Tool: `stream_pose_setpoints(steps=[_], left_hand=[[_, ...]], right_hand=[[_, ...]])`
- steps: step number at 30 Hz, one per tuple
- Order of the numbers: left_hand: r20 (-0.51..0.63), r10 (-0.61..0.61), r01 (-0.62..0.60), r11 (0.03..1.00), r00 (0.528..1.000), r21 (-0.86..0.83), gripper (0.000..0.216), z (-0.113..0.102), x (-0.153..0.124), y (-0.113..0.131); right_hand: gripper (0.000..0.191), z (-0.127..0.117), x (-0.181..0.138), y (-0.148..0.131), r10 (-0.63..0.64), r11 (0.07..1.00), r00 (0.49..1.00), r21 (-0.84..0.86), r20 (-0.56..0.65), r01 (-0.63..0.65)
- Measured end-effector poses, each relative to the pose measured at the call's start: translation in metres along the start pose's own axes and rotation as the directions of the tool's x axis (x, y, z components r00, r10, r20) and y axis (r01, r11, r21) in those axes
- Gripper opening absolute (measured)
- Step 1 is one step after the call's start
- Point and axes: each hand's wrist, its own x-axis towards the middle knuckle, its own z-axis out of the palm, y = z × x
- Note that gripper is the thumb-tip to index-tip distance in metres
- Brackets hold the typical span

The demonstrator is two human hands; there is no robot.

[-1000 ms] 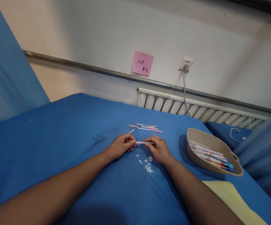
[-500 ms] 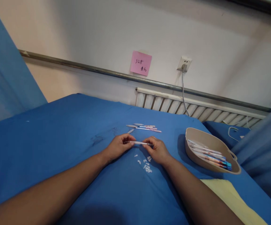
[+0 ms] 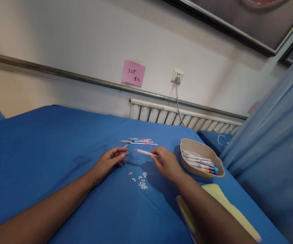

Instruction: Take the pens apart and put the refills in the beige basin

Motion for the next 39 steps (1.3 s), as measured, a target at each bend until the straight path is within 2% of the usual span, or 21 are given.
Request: stream_pose_setpoints(steps=[2,4,6,8,11,14,18,21,23,25,27,29,31,34,37,39], left_hand=[[0.013,-0.011,0.011,1.000,1.000,0.011,0.043,0.000,0.001,-0.002],[0.027,-0.021,0.021,1.000,0.999,0.021,0.041,0.000,0.003,-0.005],[0.034,-0.026,0.025,0.999,0.999,0.022,0.039,0.000,0.005,-0.008],[0.035,-0.021,0.021,1.000,0.999,0.014,0.037,0.001,0.006,-0.010],[0.025,-0.001,0.000,1.000,1.000,0.014,0.035,0.001,0.008,-0.013],[-0.032,0.035,-0.034,0.999,0.999,0.040,0.033,0.000,0.007,-0.015],[-0.155,0.098,-0.082,0.991,0.983,0.109,0.033,-0.006,0.010,-0.020],[-0.215,0.154,-0.101,0.965,0.964,0.242,0.031,-0.015,0.017,-0.025],[-0.233,0.211,-0.108,0.915,0.949,0.389,0.030,-0.021,0.023,-0.029],[-0.191,0.269,-0.120,0.820,0.944,0.560,0.031,-0.026,0.027,-0.032],[-0.062,0.310,-0.177,0.685,0.949,0.707,0.035,-0.027,0.028,-0.034],[0.081,0.294,-0.239,0.556,0.952,0.796,0.038,-0.026,0.026,-0.035],[0.148,0.237,-0.249,0.485,0.960,0.839,0.038,-0.025,0.023,-0.036],[0.178,0.231,-0.271,0.482,0.957,0.833,0.032,-0.025,0.019,-0.035],[0.179,0.268,-0.299,0.518,0.946,0.801,0.019,-0.025,0.017,-0.033],[0.147,0.264,-0.274,0.548,0.953,0.790,0.012,-0.025,0.016,-0.031]], right_hand=[[0.016,-0.039,-0.011,0.017,0.024,0.996,0.998,-0.084,-0.063,-0.029],[0.018,-0.078,-0.028,0.042,0.144,0.976,0.985,-0.154,-0.090,-0.157],[0.019,-0.108,-0.047,0.071,0.317,0.919,0.948,-0.236,-0.036,-0.316],[0.018,-0.126,-0.067,0.095,0.400,0.879,0.916,-0.273,-0.023,-0.390],[0.017,-0.131,-0.087,0.118,0.449,0.853,0.893,-0.308,0.017,-0.422],[0.017,-0.121,-0.094,0.130,0.472,0.840,0.879,-0.334,0.061,-0.428],[0.016,-0.113,-0.088,0.137,0.483,0.806,0.869,-0.443,0.107,-0.393],[0.018,-0.107,-0.076,0.121,0.403,0.803,0.915,-0.482,0.007,-0.350],[0.019,-0.093,-0.065,0.097,0.308,0.854,0.949,-0.421,-0.062,-0.304],[0.017,-0.068,-0.051,0.069,0.194,0.930,0.977,-0.299,-0.093,-0.213],[0.018,-0.033,-0.036,0.042,0.118,0.972,0.989,-0.193,-0.090,-0.133],[0.020,0.004,-0.017,0.023,0.095,0.984,0.994,-0.149,-0.060,-0.103],[0.022,0.035,0.003,0.013,0.107,0.982,0.994,-0.156,0.022,-0.102],[0.028,0.066,0.035,0.011,0.145,0.960,0.978,-0.261,0.151,-0.102],[0.032,0.080,0.061,0.014,0.183,0.919,0.952,-0.386,0.247,-0.077],[0.032,0.084,0.073,0.017,0.193,0.907,0.943,-0.416,0.272,-0.065]])
